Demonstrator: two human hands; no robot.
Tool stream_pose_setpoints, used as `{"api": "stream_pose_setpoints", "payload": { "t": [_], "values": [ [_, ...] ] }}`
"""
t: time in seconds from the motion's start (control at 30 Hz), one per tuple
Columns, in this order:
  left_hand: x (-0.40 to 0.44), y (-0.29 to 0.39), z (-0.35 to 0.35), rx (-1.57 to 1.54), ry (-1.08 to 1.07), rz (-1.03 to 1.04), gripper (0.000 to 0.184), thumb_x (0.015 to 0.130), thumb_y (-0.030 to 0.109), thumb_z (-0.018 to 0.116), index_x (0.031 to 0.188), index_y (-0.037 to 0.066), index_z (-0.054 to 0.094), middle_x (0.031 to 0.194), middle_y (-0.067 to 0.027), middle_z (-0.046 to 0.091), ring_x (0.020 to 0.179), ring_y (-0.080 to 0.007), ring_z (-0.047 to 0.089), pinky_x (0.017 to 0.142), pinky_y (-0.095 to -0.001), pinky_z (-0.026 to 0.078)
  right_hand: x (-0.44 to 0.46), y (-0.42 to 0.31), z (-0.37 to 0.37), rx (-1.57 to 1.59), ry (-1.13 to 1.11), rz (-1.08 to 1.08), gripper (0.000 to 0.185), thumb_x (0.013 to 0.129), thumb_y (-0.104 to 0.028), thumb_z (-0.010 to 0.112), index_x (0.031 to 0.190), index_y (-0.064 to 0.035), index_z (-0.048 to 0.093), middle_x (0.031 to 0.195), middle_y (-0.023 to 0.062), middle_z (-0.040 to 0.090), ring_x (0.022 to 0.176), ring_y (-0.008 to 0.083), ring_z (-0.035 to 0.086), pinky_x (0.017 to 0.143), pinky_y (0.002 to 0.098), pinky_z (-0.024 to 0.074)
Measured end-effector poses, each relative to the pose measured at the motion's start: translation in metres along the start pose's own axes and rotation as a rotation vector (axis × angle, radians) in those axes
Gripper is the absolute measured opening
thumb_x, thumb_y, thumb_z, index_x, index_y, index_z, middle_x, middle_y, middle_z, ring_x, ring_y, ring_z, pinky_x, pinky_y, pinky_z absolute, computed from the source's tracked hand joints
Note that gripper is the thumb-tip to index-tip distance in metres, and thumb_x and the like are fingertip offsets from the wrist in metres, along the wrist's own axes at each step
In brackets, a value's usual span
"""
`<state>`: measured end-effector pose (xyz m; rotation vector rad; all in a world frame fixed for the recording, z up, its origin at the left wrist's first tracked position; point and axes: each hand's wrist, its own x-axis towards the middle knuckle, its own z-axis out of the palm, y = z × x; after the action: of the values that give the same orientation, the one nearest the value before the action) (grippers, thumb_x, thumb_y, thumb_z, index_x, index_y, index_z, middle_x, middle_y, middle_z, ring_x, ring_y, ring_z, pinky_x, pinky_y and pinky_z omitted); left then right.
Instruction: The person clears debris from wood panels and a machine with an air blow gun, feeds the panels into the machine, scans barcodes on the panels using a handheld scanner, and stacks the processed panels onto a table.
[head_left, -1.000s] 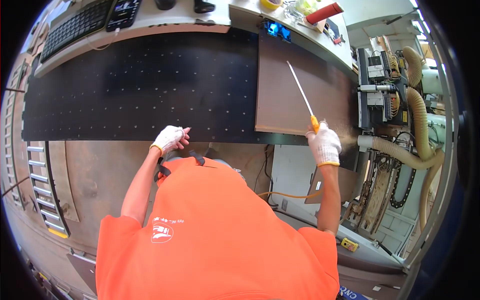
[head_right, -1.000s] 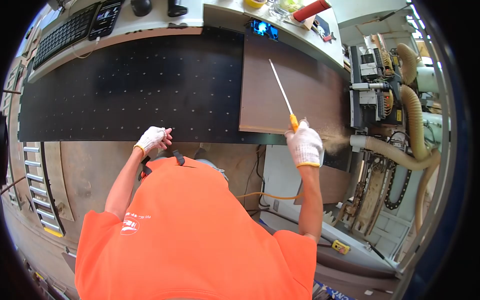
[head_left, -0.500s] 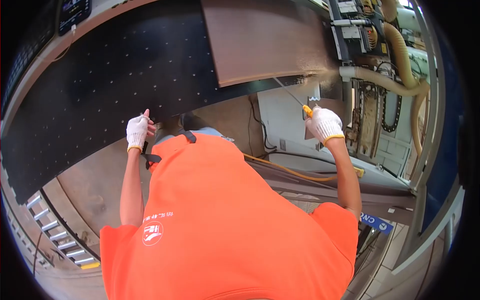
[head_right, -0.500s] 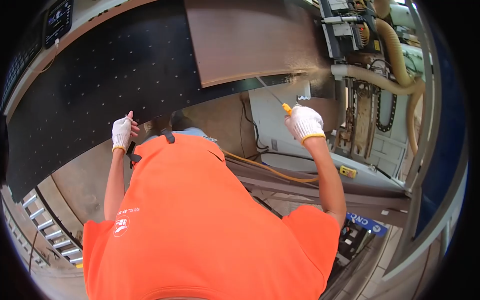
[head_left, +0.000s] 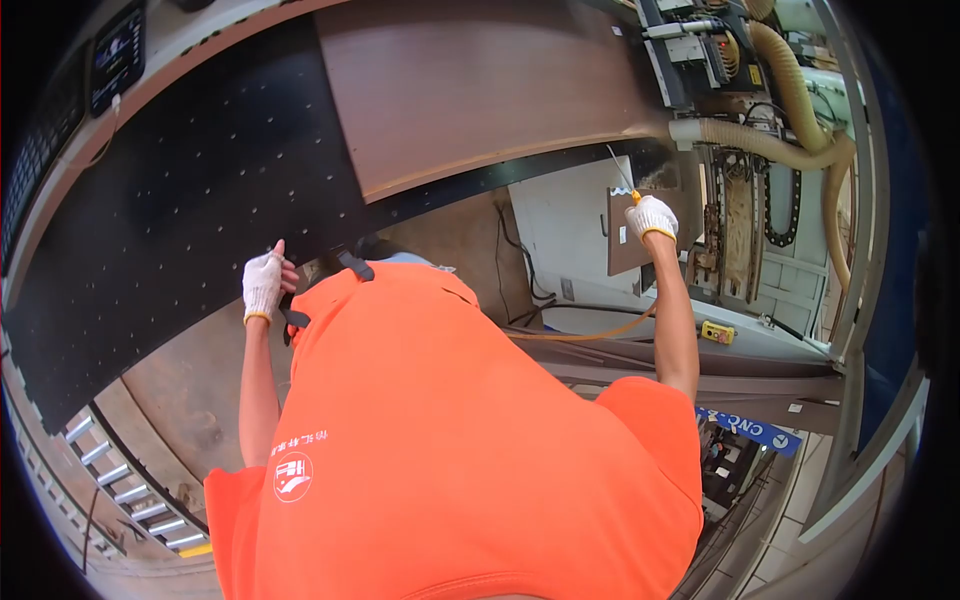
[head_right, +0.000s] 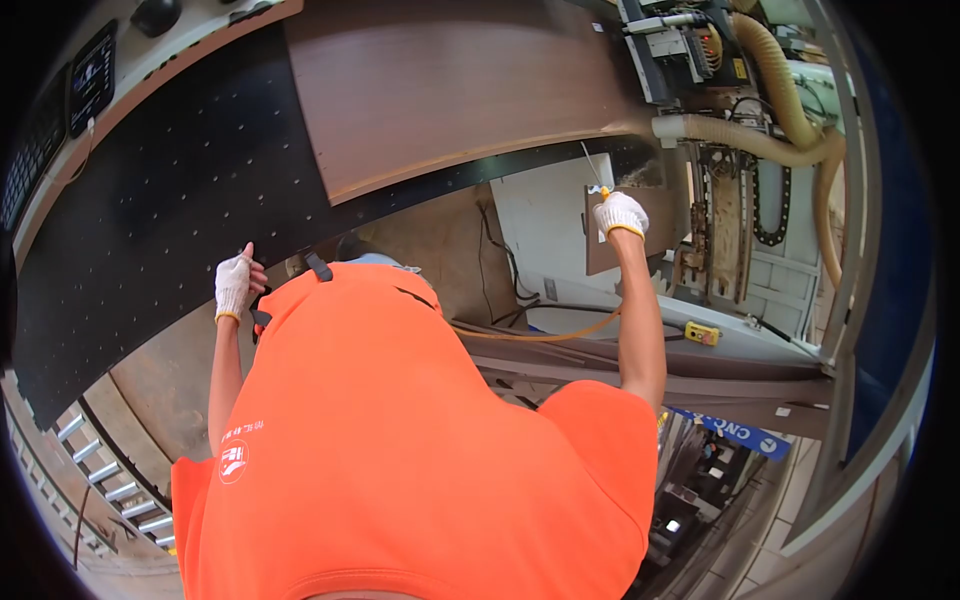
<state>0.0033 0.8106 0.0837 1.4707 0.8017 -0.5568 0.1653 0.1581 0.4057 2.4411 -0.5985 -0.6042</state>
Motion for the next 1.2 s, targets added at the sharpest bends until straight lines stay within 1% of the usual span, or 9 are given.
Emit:
{"api": "stream_pose_setpoints", "payload": {
  "t": [0.23, 0.43, 0.57, 0.63, 0.77, 0.83, 0.93, 1.17, 1.2],
  "values": [
    [0.007, 0.009, 0.010, -0.081, 0.044, -0.042, 0.062, 0.107, 0.058, 0.067, 0.087, 0.000, 0.076, 0.067, -0.0096, 0.074, 0.048, -0.0166, 0.066, 0.046, -0.0288, 0.048, 0.063, 0.059, 0.018, 0.119, 0.039, 0.158, 0.048, 0.097, -0.038, 0.063, 0.124, -0.0027, 0.080, 0.127, 0.0262, 0.077, 0.119, 0.0430, 0.075, 0.101, 0.0491, 0.0601],
    [-0.009, 0.078, 0.053, 0.170, 0.048, 0.275, 0.045, 0.109, 0.043, 0.069, 0.095, 0.002, 0.078, 0.071, -0.0056, 0.074, 0.051, -0.0094, 0.062, 0.052, -0.0292, 0.049, 0.077, 0.070, 0.017, 0.230, 0.047, 0.225, 0.048, 0.096, -0.036, 0.065, 0.128, -0.0030, 0.079, 0.130, 0.0255, 0.077, 0.121, 0.0435, 0.075, 0.103, 0.0492, 0.0595],
    [0.000, 0.109, 0.079, 0.591, 0.183, 0.759, 0.029, 0.101, 0.035, 0.076, 0.111, 0.009, 0.080, 0.098, -0.0104, 0.082, 0.077, -0.0255, 0.078, 0.072, -0.0400, 0.060, 0.075, 0.081, 0.022, 0.263, 0.057, 0.256, 0.047, 0.095, -0.037, 0.065, 0.125, -0.0024, 0.080, 0.129, 0.0271, 0.076, 0.120, 0.0445, 0.074, 0.102, 0.0492, 0.0599],
    [0.002, 0.127, 0.088, 0.762, 0.129, 0.729, 0.035, 0.095, 0.032, 0.081, 0.121, 0.010, 0.079, 0.120, -0.0144, 0.080, 0.110, -0.0353, 0.076, 0.097, -0.0461, 0.059, 0.079, 0.088, 0.028, 0.249, 0.037, 0.283, 0.047, 0.097, -0.040, 0.066, 0.127, -0.0063, 0.080, 0.133, 0.0236, 0.076, 0.123, 0.0419, 0.074, 0.103, 0.0493, 0.0600],
    [0.025, 0.123, 0.096, 0.797, 0.140, 0.995, 0.055, 0.091, 0.030, 0.084, 0.138, 0.005, 0.071, 0.142, -0.0159, 0.072, 0.146, -0.0394, 0.057, 0.124, -0.0507, 0.041, 0.063, 0.091, 0.030, 0.286, 0.061, 0.279, 0.048, 0.095, -0.037, 0.064, 0.124, -0.0015, 0.080, 0.128, 0.0287, 0.076, 0.121, 0.0461, 0.073, 0.103, 0.0506, 0.0590],
    [0.031, 0.120, 0.098, 0.824, 0.141, 0.999, 0.055, 0.091, 0.031, 0.085, 0.137, 0.004, 0.072, 0.144, -0.0152, 0.071, 0.149, -0.0383, 0.055, 0.125, -0.0517, 0.041, 0.059, 0.090, 0.032, 0.260, 0.135, 0.250, 0.050, 0.097, -0.042, 0.064, 0.118, 0.0016, 0.080, 0.113, 0.0287, 0.079, 0.104, 0.0427, 0.080, 0.091, 0.0484, 0.0636],
    [0.029, 0.117, 0.100, 0.838, 0.099, 0.993, 0.056, 0.090, 0.030, 0.085, 0.137, 0.004, 0.071, 0.145, -0.0156, 0.070, 0.150, -0.0397, 0.052, 0.125, -0.0530, 0.040, 0.055, 0.083, 0.041, 0.915, -0.234, 0.086, 0.056, 0.102, -0.051, 0.064, 0.097, 0.0035, 0.077, 0.073, 0.0170, 0.073, 0.058, 0.0282, 0.074, 0.060, 0.0420, 0.0603],
    [0.029, 0.123, 0.110, 0.901, 0.019, 0.996, 0.055, 0.089, 0.029, 0.084, 0.136, 0.004, 0.072, 0.148, -0.0155, 0.069, 0.152, -0.0407, 0.050, 0.126, -0.0538, 0.039, 0.061, 0.059, 0.059, 0.505, 0.166, 0.026, 0.056, 0.101, -0.049, 0.065, 0.092, 0.0045, 0.077, 0.066, 0.0165, 0.071, 0.060, 0.0289, 0.075, 0.063, 0.0437, 0.0597],
    [0.028, 0.123, 0.110, 0.913, 0.010, 0.998, 0.055, 0.089, 0.029, 0.084, 0.136, 0.004, 0.072, 0.148, -0.0157, 0.069, 0.152, -0.0408, 0.050, 0.126, -0.0540, 0.039, 0.052, 0.054, 0.043, 0.674, -0.136, 0.040, 0.054, 0.101, -0.049, 0.066, 0.094, 0.0041, 0.078, 0.070, 0.0191, 0.073, 0.062, 0.0309, 0.076, 0.068, 0.0450, 0.0605]
  ]
}}
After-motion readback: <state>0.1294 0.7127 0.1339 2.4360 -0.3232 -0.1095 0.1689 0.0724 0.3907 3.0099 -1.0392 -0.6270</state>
